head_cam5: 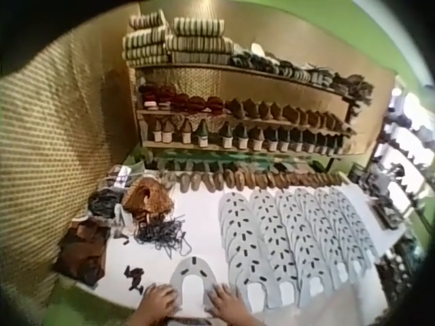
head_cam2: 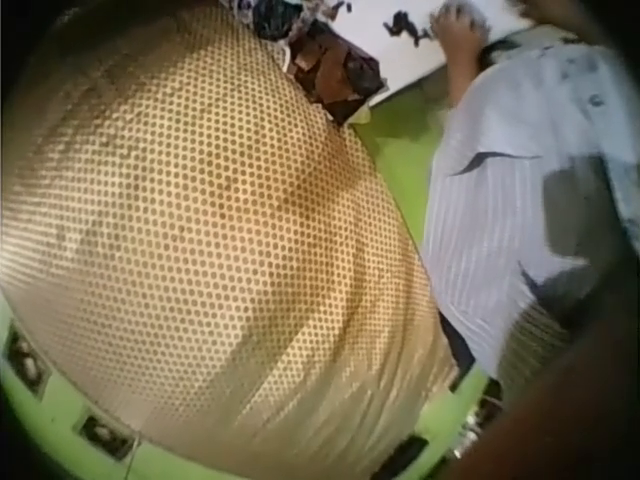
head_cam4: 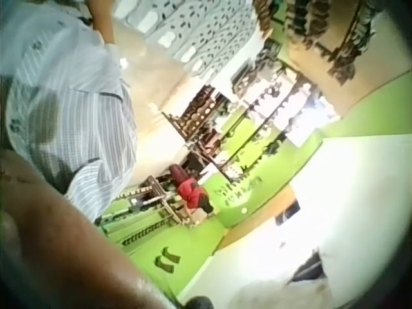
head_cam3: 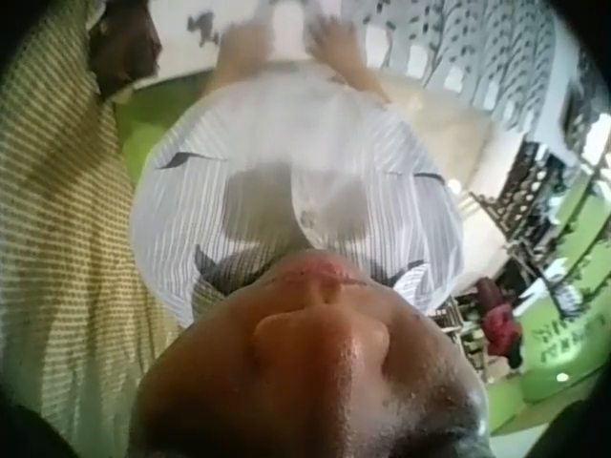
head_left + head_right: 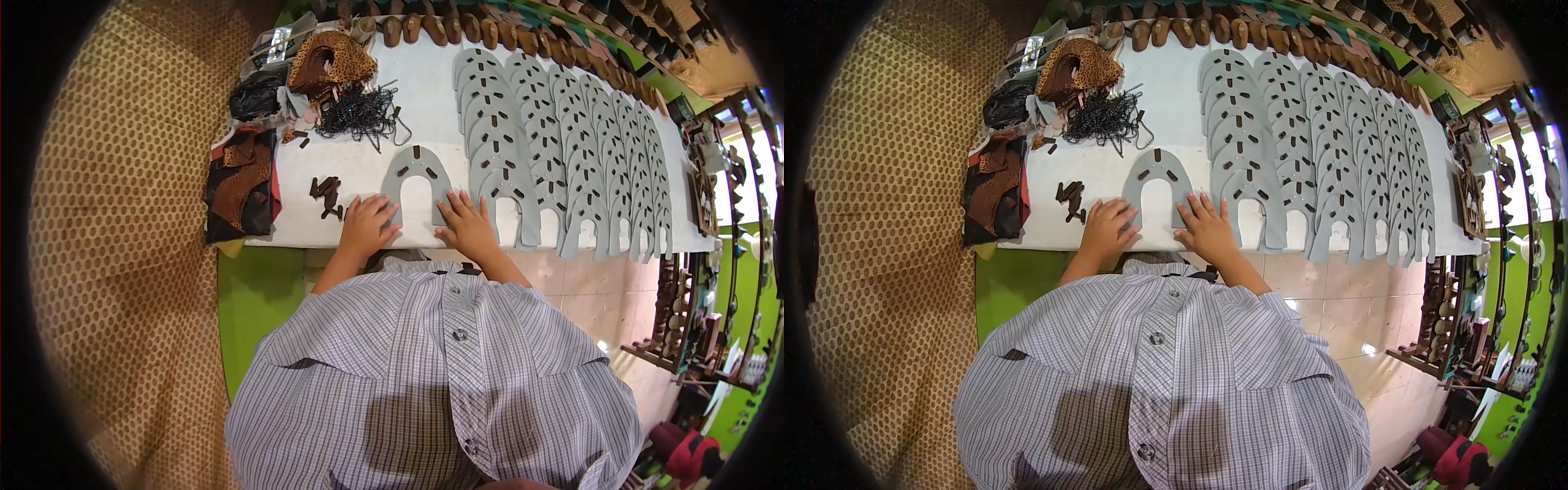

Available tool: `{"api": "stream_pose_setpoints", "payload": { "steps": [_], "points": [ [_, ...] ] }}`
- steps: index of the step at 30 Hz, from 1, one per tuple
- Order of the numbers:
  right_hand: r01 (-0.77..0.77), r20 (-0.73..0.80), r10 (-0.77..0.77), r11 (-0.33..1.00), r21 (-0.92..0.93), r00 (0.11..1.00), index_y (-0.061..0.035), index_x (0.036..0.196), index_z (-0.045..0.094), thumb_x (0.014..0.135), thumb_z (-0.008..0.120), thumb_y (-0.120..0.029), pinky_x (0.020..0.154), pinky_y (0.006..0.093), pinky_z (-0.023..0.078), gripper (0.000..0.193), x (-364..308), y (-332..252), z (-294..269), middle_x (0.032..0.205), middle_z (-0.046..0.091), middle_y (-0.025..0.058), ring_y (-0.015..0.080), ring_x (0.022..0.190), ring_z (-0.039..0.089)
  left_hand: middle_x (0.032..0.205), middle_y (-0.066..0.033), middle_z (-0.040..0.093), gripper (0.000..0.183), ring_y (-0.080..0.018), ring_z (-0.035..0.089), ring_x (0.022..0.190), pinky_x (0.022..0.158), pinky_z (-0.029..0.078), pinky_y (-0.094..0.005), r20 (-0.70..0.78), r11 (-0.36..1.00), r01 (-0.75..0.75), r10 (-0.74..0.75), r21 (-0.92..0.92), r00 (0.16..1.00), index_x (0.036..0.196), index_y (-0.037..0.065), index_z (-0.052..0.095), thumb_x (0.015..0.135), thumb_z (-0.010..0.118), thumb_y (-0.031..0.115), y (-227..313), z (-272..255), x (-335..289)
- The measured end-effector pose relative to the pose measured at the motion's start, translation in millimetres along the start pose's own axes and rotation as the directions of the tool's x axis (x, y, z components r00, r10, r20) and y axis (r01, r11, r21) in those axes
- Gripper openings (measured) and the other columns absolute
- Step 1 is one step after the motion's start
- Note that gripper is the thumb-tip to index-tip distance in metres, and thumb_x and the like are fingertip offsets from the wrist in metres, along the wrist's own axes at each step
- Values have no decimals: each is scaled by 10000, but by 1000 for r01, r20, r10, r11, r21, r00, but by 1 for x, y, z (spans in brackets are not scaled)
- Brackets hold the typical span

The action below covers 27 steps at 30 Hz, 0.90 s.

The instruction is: Sorting and organizing white shoe upper components on a workbench.

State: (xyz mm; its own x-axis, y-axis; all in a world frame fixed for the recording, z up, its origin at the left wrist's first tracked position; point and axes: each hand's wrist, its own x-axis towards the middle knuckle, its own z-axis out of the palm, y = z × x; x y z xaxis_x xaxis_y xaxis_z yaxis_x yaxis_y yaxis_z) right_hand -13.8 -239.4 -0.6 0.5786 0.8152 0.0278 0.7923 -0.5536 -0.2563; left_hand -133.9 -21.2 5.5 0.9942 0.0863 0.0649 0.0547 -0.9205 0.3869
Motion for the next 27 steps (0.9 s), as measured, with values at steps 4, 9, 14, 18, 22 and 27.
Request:
{"api": "stream_pose_setpoints", "payload": {
  "steps": [4,9,14,18,22,27],
  "points": [
    [24,-60,-23,1000,19,998,-88,1299,406,832,496,-467,1051,536,166,608,30,-7,-4,1392,342,90,270,1304,289,1281,-119,468,508,-285,408,1212,1009,264,-499,-162,999,-6,12,36,987,1219,84,492,807,570,371,-2,10,32],
    [99,-109,-104,994,-49,989,-51,1317,376,859,424,-493,1064,501,165,638,57,-7,17,1409,313,105,269,1315,267,1373,-124,366,558,-268,306,1292,1053,213,-465,-181,993,25,-4,115,983,1313,67,383,853,496,362,7,27,71],
    [62,-32,-62,998,0,998,-73,1373,297,879,369,-498,1082,468,137,656,56,-7,26,1455,222,100,243,1349,189,1401,-91,335,548,-237,272,1314,1066,181,-467,-147,986,84,-63,141,987,1333,85,363,862,465,346,4,46,69],
    [69,-46,-70,997,-23,997,-79,1376,290,880,369,-495,1083,469,133,652,56,-7,25,1456,216,100,239,1349,190,1403,-82,335,546,-227,269,1317,1066,171,-479,-136,987,104,-87,122,987,1335,94,364,859,463,342,6,46,69],
    [59,-31,-59,998,12,998,-97,1379,289,873,391,-494,1084,474,127,652,55,-7,22,1457,214,102,243,1350,187,1425,-89,291,572,-234,239,1329,1075,148,-469,-94,987,97,-85,127,992,1367,108,314,874,436,373,5,41,67],
    [12,-25,-13,1000,-27,1000,-104,1375,299,856,429,-493,1072,505,127,662,30,-8,22,1452,223,113,272,1346,195,1426,-103,286,633,-247,230,1333,1072,146,-475,-87,991,40,-29,127,996,1361,81,314,852,464,426,6,37,34]
  ]
}}
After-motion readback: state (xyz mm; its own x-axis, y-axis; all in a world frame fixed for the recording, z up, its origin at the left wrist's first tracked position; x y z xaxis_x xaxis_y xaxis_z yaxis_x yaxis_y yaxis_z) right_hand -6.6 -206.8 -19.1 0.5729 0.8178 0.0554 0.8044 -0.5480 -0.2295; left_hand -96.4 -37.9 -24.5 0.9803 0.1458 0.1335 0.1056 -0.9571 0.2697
